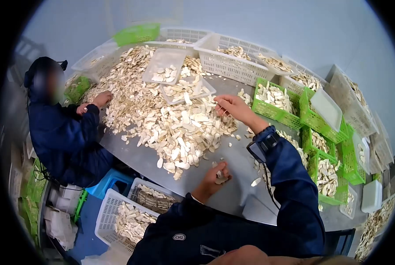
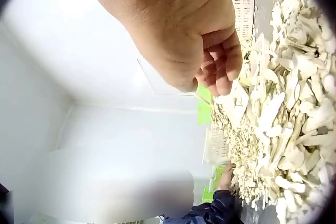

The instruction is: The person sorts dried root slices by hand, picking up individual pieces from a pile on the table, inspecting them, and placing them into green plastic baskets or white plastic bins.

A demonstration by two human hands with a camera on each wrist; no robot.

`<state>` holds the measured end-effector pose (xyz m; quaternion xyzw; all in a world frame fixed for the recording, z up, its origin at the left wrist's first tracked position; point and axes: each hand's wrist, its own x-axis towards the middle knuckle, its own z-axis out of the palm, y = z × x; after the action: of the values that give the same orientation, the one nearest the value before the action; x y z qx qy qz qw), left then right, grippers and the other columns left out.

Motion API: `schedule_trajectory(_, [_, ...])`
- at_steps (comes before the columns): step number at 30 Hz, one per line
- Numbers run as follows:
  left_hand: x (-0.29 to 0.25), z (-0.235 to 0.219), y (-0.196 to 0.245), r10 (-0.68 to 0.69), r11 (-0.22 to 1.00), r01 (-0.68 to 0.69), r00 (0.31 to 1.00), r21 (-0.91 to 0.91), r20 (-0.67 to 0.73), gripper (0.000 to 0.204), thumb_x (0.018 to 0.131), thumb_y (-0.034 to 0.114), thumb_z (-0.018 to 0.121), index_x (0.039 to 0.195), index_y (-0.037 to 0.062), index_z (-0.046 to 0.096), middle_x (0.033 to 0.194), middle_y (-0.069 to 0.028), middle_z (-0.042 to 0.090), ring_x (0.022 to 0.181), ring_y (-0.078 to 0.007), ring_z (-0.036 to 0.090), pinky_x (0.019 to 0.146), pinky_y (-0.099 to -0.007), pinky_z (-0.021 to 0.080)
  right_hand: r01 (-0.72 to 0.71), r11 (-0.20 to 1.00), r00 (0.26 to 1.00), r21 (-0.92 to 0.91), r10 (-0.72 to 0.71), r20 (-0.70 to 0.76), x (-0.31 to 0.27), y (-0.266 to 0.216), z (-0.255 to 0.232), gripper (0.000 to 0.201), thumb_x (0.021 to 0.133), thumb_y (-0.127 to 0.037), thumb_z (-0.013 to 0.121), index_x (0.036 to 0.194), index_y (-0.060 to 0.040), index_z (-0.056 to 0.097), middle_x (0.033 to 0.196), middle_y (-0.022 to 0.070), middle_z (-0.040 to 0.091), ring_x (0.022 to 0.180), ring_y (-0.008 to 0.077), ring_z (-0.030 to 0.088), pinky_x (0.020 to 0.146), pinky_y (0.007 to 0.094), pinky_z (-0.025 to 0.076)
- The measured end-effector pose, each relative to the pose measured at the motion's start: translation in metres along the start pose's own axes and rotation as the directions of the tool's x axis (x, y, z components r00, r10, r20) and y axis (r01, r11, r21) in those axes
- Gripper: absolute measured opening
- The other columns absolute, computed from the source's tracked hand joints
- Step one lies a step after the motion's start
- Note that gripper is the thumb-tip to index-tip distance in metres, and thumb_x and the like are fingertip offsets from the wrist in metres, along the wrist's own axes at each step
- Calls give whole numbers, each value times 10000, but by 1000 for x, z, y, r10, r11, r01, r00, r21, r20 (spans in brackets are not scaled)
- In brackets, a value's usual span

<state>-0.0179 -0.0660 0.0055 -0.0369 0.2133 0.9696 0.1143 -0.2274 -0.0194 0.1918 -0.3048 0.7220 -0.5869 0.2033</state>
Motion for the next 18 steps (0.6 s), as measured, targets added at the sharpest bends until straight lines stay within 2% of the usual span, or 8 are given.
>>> schedule_trajectory(1, [1,0,1,-33,997,32,999,-71,-6,192,1013,232,445,1124,101,530,790,32,520,760,-123,523,848,-329,437,36,996,999,-87,-34,24,5,6,2,217,927,-221,559,922,-32,664,708,-4,624,654,68,564,615,239,465])
schedule_trajectory(4, [6,-11,0,-51,994,61,993,-88,105,184,1005,242,458,1103,114,546,787,33,526,762,-128,528,847,-328,441,108,941,993,-320,-87,78,13,47,5,206,905,-206,581,957,-26,666,716,-4,627,661,71,569,631,247,472])
schedule_trajectory(6, [5,-10,-1,-52,995,58,996,-78,74,176,999,249,469,1092,123,550,785,34,528,760,-126,529,843,-327,444,108,886,993,-450,-71,98,6,70,7,214,888,-209,600,975,-25,665,729,-1,629,669,75,574,646,252,480])
schedule_trajectory(9, [4,-2,3,-60,995,61,998,-76,16,145,976,263,528,1029,131,562,752,46,533,720,-108,527,801,-321,456,56,890,998,-453,-64,-1,6,88,20,244,849,-253,651,970,-43,674,762,21,659,693,123,614,668,276,496])
schedule_trajectory(11, [4,1,4,-61,996,60,998,-70,-9,140,965,271,558,993,134,568,730,53,535,700,-96,528,781,-317,462,91,898,991,-431,-125,-51,11,91,32,246,835,-273,664,946,-53,676,787,37,678,710,159,635,677,300,505])
schedule_trajectory(14, [4,2,5,-53,997,52,999,-65,-14,141,962,273,563,982,134,572,716,51,536,699,-94,534,779,-320,464,128,833,985,-539,-172,-32,13,84,43,230,826,-263,667,919,-53,669,774,41,675,699,163,637,676,303,507])
schedule_trajectory(15, [4,2,6,-53,996,52,999,-69,-11,140,962,269,562,988,132,574,712,47,537,700,-98,537,780,-323,465,91,831,993,-549,-117,-13,13,85,43,214,815,-250,672,895,-51,660,751,54,669,675,173,635,661,304,507])
schedule_trajectory(18, [5,-4,4,-24,996,28,999,-90,39,168,983,263,504,1054,121,560,745,30,530,724,-117,530,806,-327,452,78,849,997,-523,-80,19,3,87,40,212,812,-241,672,898,-48,661,735,62,664,650,188,629,644,311,504])
